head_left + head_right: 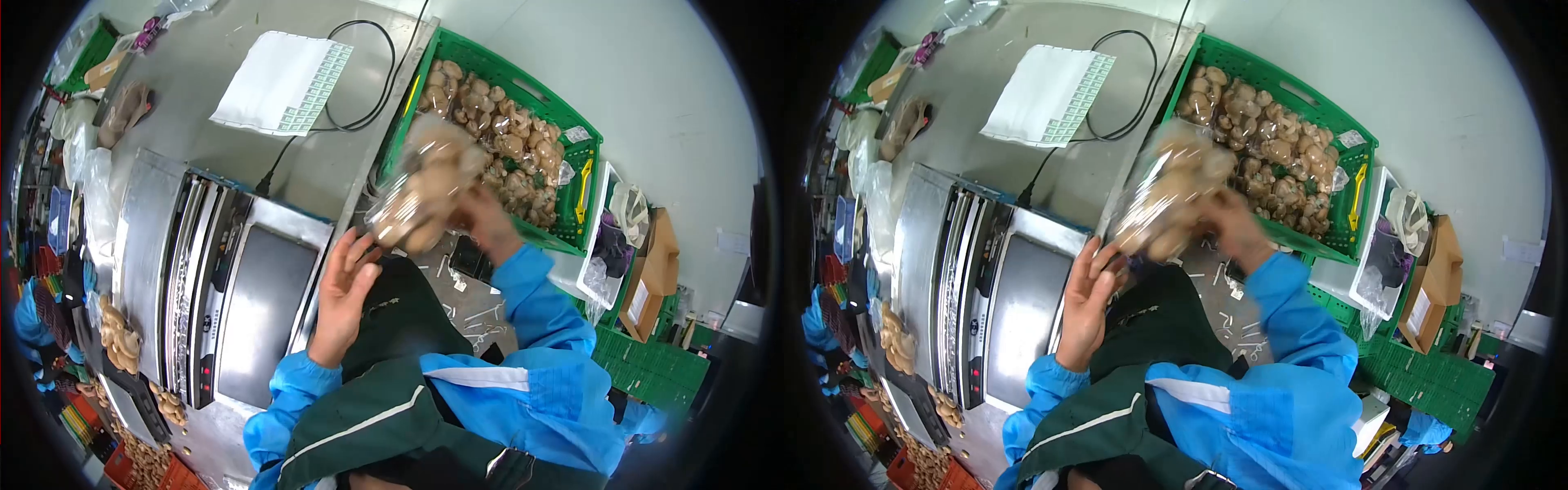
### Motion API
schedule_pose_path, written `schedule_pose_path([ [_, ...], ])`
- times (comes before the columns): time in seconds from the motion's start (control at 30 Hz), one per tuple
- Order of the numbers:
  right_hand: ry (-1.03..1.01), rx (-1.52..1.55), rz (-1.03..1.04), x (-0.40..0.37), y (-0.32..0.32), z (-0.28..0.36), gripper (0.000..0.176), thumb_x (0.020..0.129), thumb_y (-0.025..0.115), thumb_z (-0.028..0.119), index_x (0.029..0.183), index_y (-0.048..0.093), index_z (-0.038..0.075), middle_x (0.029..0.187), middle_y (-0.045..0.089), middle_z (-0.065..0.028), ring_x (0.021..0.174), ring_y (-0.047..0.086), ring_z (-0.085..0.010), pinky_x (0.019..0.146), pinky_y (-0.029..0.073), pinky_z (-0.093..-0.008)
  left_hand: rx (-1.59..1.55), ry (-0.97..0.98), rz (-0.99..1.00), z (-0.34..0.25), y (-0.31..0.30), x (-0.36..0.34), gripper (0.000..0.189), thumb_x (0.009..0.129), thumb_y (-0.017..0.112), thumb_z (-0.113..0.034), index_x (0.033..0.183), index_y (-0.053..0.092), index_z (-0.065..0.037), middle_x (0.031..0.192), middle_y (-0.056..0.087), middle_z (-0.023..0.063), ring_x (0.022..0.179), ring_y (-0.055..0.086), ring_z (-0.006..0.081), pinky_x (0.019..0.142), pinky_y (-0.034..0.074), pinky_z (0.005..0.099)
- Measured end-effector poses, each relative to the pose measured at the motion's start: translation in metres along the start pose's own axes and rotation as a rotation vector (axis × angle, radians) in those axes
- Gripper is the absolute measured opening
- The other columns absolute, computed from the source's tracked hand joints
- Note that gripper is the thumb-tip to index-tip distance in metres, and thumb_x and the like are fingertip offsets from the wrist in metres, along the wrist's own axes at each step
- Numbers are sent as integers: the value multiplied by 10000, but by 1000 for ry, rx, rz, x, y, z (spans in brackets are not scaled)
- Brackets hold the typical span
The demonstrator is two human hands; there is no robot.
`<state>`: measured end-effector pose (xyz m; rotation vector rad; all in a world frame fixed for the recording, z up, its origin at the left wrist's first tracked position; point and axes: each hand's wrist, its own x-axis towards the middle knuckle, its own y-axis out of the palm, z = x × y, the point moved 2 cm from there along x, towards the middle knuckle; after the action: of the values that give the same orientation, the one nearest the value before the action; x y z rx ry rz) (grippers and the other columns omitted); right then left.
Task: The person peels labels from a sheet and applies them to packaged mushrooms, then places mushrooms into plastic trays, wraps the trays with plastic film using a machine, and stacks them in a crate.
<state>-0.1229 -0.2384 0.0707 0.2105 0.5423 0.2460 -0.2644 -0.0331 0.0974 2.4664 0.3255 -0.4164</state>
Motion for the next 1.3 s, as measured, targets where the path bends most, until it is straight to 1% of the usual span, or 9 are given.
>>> schedule_pose_path([
  [0.2, 50, -187, -60, 88, -179, 17, 403, 908, 598, 285, 1240, 469, 97, 1092, 613, -30, 921, 610, -164, 691, 510, -319, 154, -132, 2, 28, -9, 22, 357, 904, 585, -48, 1251, 512, -6, 1223, 564, 102, 1124, 538, 173, 926, 450, 289],
  [0.47, 218, -304, -72, 154, -215, -75, 352, 906, 593, 233, 1194, 507, 49, 1156, 554, -108, 998, 577, -236, 835, 493, -378, 202, -162, -220, 22, -38, 5, 299, 893, 601, -41, 1186, 555, -2, 1106, 615, 69, 1032, 567, 134, 891, 454, 266],
  [0.6, 172, -633, 23, 174, -249, -56, 340, 881, 608, 193, 1161, 558, 7, 887, 635, -64, 726, 596, -151, 612, 485, -271, 151, 20, -321, -3, -82, -28, 258, 898, 607, -61, 1147, 578, 2, 1037, 636, 49, 940, 584, 105, 813, 483, 248],
  [0.63, -359, -946, 59, 208, -291, -57, 390, 864, 624, 165, 1203, 545, -10, 981, 651, -106, 826, 629, -194, 697, 518, -303, 172, 116, -438, -18, -102, -44, 243, 898, 607, -63, 1132, 588, 0, 1007, 643, 43, 900, 587, 98, 786, 487, 243],
  [0.67, -375, -980, -285, 195, -265, -38, 363, 873, 602, 150, 1203, 555, 9, 1083, 628, -107, 911, 611, -195, 756, 503, -300, 195, 208, -538, -33, -123, -60, 228, 899, 608, -65, 1118, 598, -2, 977, 649, 37, 861, 589, 90, 758, 490, 237],
  [0.73, -607, -1011, -410, 205, -195, -7, 343, 883, 582, 129, 1200, 554, 1, 1053, 631, -92, 875, 613, -166, 687, 495, -267, 279, 372, -883, -67, -176, -101, 165, 914, 589, -98, 1050, 638, -18, 907, 647, 10, 809, 577, 69, 708, 481, 217],
  [0.93, -439, -813, 430, 97, 271, -4, 304, 888, 594, 156, 1147, 582, -3, 934, 647, -76, 775, 600, -122, 623, 470, -232, 719, 800, -1648, -156, -353, -211, 300, 904, 564, -135, 1168, 585, 4, 1083, 625, 130, 1019, 584, 194, 868, 453, 303],
  [1.07, -309, -800, 1094, 28, 467, -79, 438, 888, 563, 121, 1284, 462, -38, 988, 656, -144, 788, 634, -158, 657, 494, -268, 689, 516, -1546, -170, -466, -240, 348, 897, 540, -75, 1228, 548, 30, 1163, 612, 116, 1030, 566, 163, 846, 458, 271],
  [1.3, -296, -814, 1169, 39, 553, -147, 539, 813, 571, 1, 1323, 408, -58, 815, 614, -69, 658, 572, -103, 601, 467, -248, 584, 410, -1232, -172, -423, -208, 358, 799, 630, -7, 1144, 583, 75, 999, 681, 141, 910, 650, 185, 798, 511, 274],
])
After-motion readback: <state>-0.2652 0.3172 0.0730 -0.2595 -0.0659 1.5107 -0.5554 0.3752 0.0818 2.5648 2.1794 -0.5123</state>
